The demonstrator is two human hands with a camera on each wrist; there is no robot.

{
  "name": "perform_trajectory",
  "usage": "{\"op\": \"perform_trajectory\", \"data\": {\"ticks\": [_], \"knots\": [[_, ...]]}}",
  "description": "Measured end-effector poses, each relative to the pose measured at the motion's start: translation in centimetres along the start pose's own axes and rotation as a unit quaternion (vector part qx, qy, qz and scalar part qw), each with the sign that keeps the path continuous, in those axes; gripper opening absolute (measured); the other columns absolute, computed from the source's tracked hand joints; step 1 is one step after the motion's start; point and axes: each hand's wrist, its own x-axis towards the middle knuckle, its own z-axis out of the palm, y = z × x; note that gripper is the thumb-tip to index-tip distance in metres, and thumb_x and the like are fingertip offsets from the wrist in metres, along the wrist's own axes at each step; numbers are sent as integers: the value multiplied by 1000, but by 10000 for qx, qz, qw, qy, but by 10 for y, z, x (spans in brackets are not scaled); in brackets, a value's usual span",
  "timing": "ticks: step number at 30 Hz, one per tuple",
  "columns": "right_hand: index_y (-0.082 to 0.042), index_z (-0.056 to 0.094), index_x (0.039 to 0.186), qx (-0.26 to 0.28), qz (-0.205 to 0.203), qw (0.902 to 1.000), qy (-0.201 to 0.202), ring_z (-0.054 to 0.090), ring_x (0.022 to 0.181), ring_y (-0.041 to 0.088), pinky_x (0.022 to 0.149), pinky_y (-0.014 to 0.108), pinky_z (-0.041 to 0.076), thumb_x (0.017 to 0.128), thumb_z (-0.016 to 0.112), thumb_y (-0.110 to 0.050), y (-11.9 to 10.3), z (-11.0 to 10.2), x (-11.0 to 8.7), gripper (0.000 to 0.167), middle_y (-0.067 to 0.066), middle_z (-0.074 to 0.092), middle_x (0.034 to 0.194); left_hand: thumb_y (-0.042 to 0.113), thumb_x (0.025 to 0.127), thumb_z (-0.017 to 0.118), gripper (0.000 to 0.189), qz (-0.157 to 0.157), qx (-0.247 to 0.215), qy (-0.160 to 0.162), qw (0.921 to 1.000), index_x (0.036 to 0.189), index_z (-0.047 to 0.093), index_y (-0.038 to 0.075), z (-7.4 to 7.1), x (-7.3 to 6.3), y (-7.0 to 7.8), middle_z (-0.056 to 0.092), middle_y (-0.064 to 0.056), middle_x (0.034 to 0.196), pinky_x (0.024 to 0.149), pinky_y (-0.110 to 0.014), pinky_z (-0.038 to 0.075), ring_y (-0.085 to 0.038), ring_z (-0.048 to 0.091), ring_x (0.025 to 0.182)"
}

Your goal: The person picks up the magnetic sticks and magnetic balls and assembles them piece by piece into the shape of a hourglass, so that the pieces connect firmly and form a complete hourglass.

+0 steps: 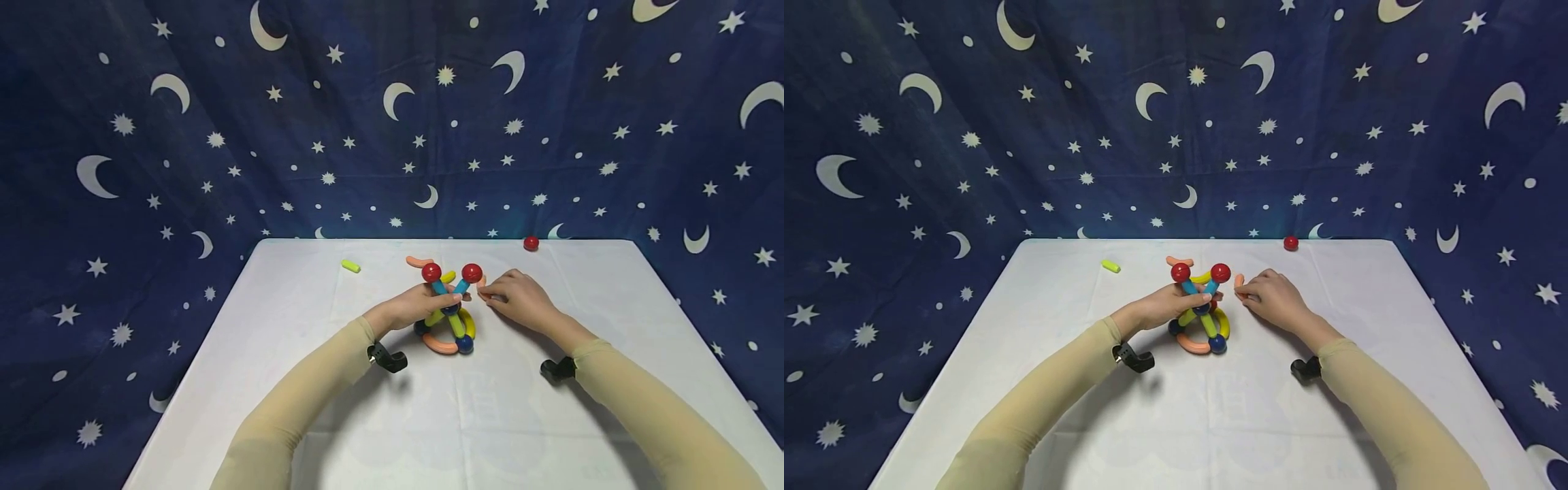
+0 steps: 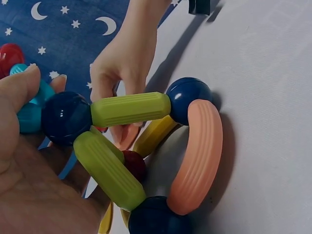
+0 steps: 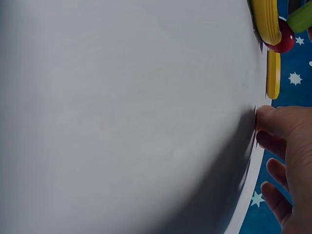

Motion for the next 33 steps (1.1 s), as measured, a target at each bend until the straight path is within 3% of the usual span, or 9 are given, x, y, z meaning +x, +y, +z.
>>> {"op": "perform_trajectory", "data": {"ticks": [6,10,14,19,26,33], "knots": [[-20,79,118,177,-121,9998,2,59,105,26,92,51,49,89,81,-22,1,-4,-15,29,-2,76,104,31,108,54,43,33,-118,73,9999,136,61,-1,2,2,-1,56,-15,146,115,-43,34,-23,53,134],[-20,80,118,779,245,9967,-40,62,105,26,93,51,49,93,77,-21,3,-5,-19,25,-2,75,106,31,108,54,42,28,-136,101,9999,136,61,0,2,3,-2,59,-12,145,115,-44,33,-24,52,136],[-18,75,126,978,620,9932,-79,57,117,31,101,56,46,97,65,-8,6,-5,-16,33,5,70,121,31,109,53,47,17,-170,56,9998,138,57,-5,2,2,-2,58,-10,146,115,-46,34,-25,50,137],[-19,71,132,690,357,9964,-326,43,133,36,110,62,33,92,53,3,6,-3,-4,49,11,59,140,34,108,53,45,-39,-88,79,9999,137,61,1,2,1,-2,59,-10,145,113,-46,35,-19,53,131],[-19,76,124,175,99,9990,-401,44,132,37,111,62,31,97,68,-18,7,-6,0,29,11,64,133,36,108,53,42,28,18,48,10000,138,63,9,2,0,-3,57,-14,146,114,-45,34,-15,56,127],[-17,79,116,409,611,9963,-450,53,119,33,104,58,40,97,72,-36,17,-14,-14,28,8,70,119,39,107,53,43,15,141,83,9999,137,64,9,1,0,-2,59,-7,145,116,-47,31,-12,54,129]]}}
